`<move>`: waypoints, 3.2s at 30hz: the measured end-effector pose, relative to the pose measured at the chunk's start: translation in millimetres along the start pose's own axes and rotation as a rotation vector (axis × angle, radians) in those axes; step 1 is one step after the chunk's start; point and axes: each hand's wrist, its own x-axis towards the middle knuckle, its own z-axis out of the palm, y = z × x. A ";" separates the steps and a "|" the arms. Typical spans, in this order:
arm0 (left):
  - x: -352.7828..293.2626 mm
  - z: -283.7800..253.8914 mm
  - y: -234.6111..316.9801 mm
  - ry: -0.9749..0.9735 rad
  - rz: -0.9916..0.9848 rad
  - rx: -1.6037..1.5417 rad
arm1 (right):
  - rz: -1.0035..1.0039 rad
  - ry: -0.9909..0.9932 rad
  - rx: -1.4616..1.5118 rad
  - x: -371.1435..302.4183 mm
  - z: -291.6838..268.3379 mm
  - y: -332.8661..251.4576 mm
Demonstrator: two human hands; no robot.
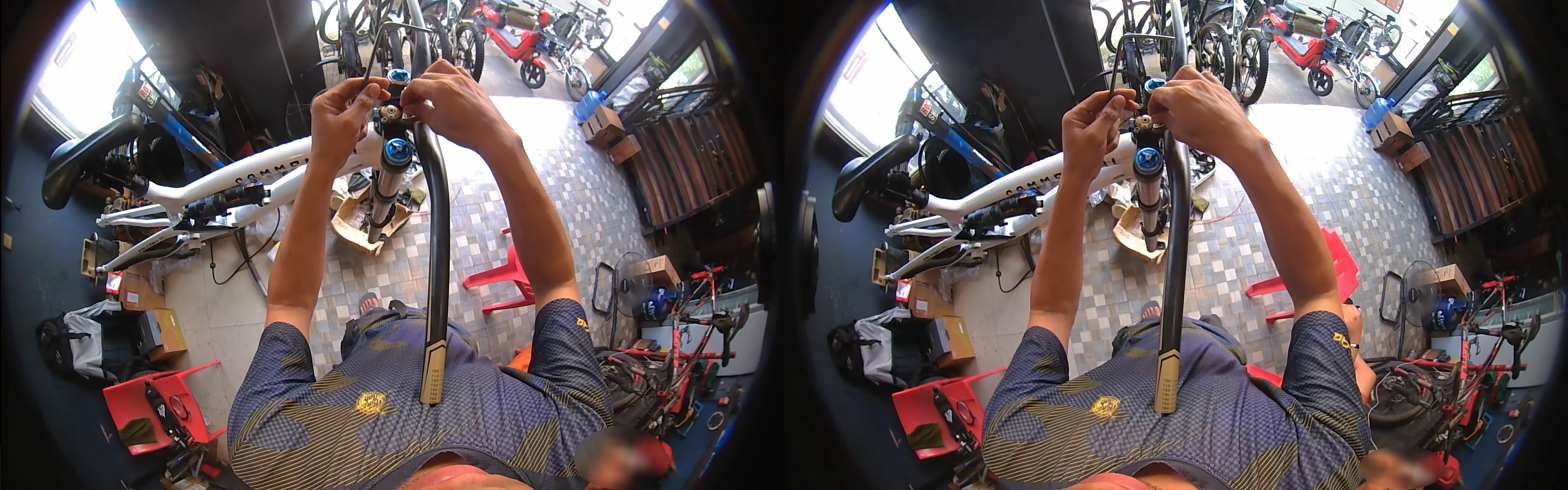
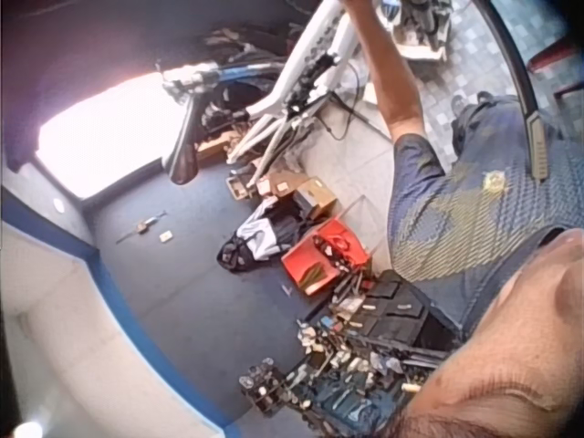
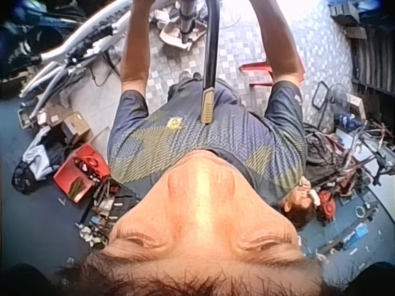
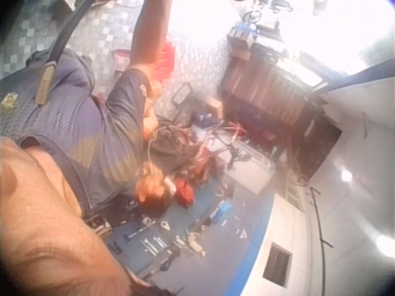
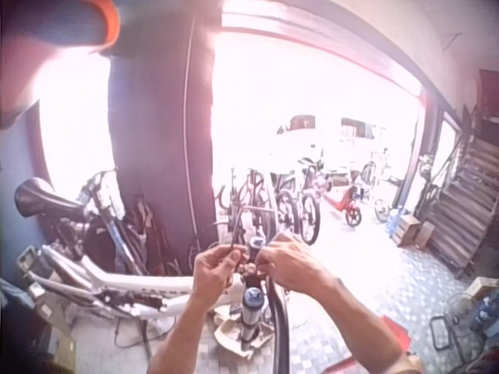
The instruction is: The person installs a bicycle handlebar onto the fork steerer tube, aligns it, and tightens the stem bolts using an Allen key. The person also briefly retrieves a small item from a cluttered workbench.
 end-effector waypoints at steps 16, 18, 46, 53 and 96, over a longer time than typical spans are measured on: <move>-2.7 0.2 -16.2 -0.027 -0.072 0.200 | 0.053 0.056 -0.109 -3.2 3.9 -4.8; -3.0 -2.1 -21.0 -0.023 -0.094 0.230 | 0.042 0.078 -0.122 -3.2 4.7 -6.8; 1.5 -10.0 -27.7 -0.306 0.003 0.230 | 0.144 0.015 -0.148 -17.2 1.4 -25.3; 1.6 -15.0 -30.3 -0.320 -0.023 0.241 | 0.136 0.058 -0.218 -27.3 -2.0 -32.9; 40.4 22.0 19.3 -0.447 0.072 -0.001 | 0.153 0.427 0.709 19.5 -24.8 -17.6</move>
